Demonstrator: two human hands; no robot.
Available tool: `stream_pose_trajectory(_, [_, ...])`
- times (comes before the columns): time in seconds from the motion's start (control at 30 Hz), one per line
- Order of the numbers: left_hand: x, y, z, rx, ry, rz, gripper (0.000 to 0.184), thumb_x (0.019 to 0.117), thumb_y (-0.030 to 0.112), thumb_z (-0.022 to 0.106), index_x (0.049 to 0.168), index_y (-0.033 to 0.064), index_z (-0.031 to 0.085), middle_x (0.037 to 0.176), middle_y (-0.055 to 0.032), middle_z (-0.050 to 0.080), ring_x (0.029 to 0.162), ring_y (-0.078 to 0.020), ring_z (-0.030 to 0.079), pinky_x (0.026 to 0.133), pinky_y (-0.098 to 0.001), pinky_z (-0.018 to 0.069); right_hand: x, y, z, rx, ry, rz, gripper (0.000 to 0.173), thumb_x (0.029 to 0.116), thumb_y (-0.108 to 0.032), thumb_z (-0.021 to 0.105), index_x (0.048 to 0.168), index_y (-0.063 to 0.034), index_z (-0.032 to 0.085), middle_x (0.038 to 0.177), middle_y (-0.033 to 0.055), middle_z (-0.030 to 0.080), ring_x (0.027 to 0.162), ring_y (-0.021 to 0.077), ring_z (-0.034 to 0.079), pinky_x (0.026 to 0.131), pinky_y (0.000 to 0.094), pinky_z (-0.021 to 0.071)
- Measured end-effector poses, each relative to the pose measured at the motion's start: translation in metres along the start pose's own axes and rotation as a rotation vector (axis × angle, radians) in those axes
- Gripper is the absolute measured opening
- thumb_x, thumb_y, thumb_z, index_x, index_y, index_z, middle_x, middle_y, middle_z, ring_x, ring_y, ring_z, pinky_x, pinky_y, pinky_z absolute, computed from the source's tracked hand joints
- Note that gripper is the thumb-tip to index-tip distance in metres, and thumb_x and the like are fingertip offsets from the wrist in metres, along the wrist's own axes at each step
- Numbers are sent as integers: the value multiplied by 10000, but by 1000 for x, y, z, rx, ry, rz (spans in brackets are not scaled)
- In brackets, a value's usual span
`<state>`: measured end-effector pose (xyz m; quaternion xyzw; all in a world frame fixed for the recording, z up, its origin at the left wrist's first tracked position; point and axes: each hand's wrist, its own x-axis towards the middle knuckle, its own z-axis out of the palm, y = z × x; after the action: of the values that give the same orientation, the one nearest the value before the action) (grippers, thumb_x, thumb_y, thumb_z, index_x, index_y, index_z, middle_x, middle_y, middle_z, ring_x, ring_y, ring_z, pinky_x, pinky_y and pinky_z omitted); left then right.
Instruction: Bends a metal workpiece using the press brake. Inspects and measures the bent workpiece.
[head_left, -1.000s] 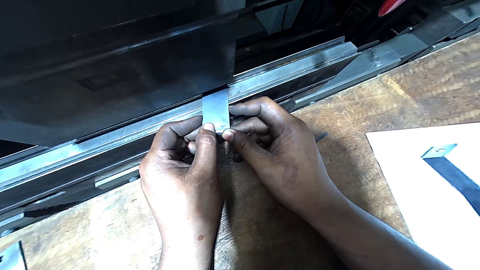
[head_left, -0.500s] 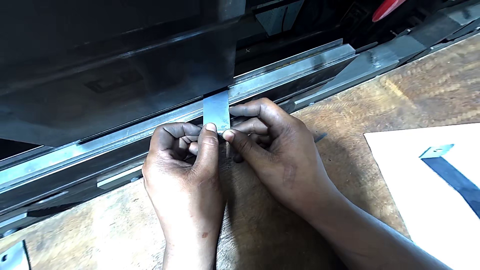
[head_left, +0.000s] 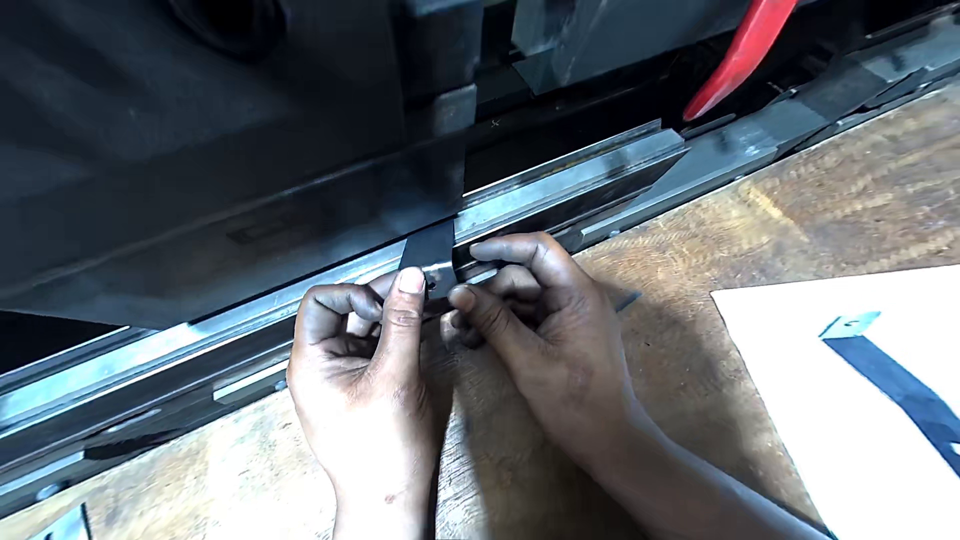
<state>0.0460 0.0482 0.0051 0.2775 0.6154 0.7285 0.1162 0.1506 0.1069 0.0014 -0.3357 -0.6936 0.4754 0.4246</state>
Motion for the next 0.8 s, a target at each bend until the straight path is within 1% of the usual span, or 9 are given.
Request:
stream_pose_trajectory(0.1, [-1,-4,0,-75,-9,8,183,919,-43,635,928,100,520,816,8,653,657,-56,647,613,-191,581,-2,4,1,71,88,3,188,1038,-257,595,1198,-166,632,682,-44,596,515,86,570,431,240,502])
stream_pose_trajectory(0.17, [-1,-4,1,-91,-7,4,168,920,-75,600,927,66,510,783,4,623,623,-60,630,600,-196,582,-4,7,2,103,107,21,196,1064,-308,536,1169,-184,645,640,-54,563,487,71,518,433,249,455])
stream_pose_trajectory(0.23, [-1,-4,2,-120,-11,-1,154,933,-93,568,935,51,512,779,4,619,624,-67,628,603,-213,590,-4,8,2,82,132,18,251,1069,-325,502,1125,-153,676,638,-61,536,500,39,488,460,233,435])
stream_pose_trajectory(0.33, [-3,-2,1,-108,-27,-14,168,966,-92,508,961,74,482,766,37,613,624,-48,631,611,-210,590,-3,4,-2,18,134,10,289,1066,-306,498,1106,-110,707,769,-22,672,638,44,612,575,259,523])
stream_pose_trajectory(0.37, [-3,-3,0,-99,-42,-16,167,978,-86,494,970,80,479,763,44,619,626,-46,635,616,-210,589,-2,5,-3,20,137,-7,289,1066,-296,497,1102,-103,709,782,-12,682,649,55,625,576,271,528])
stream_pose_trajectory(0.43, [-2,-7,-4,-97,-67,-1,164,994,-69,475,968,91,492,740,45,629,620,-52,639,613,-209,580,-3,8,0,32,165,-26,292,1059,-302,493,1074,-113,715,726,-13,657,599,78,607,516,301,488])
stream_pose_trajectory(0.53, [-1,-7,-4,-58,-82,-5,151,1016,-30,464,967,108,498,705,54,626,604,-48,640,599,-202,574,-3,7,2,35,177,-12,283,1051,-319,506,1049,-132,717,687,-6,648,565,119,616,478,350,482])
stream_pose_trajectory(0.7, [-3,-4,3,-120,-69,-34,144,1018,-21,451,978,107,503,725,38,620,622,-56,635,622,-217,578,-3,0,-2,30,143,62,272,1049,-309,527,1038,-129,730,730,29,692,621,167,671,523,406,525])
stream_pose_trajectory(0.8, [-4,-3,3,-131,-63,-39,125,1001,-4,505,973,117,527,766,33,632,670,-69,644,665,-249,585,-3,-4,-3,22,123,100,269,1045,-306,540,1045,-129,743,757,44,717,652,185,696,552,432,542])
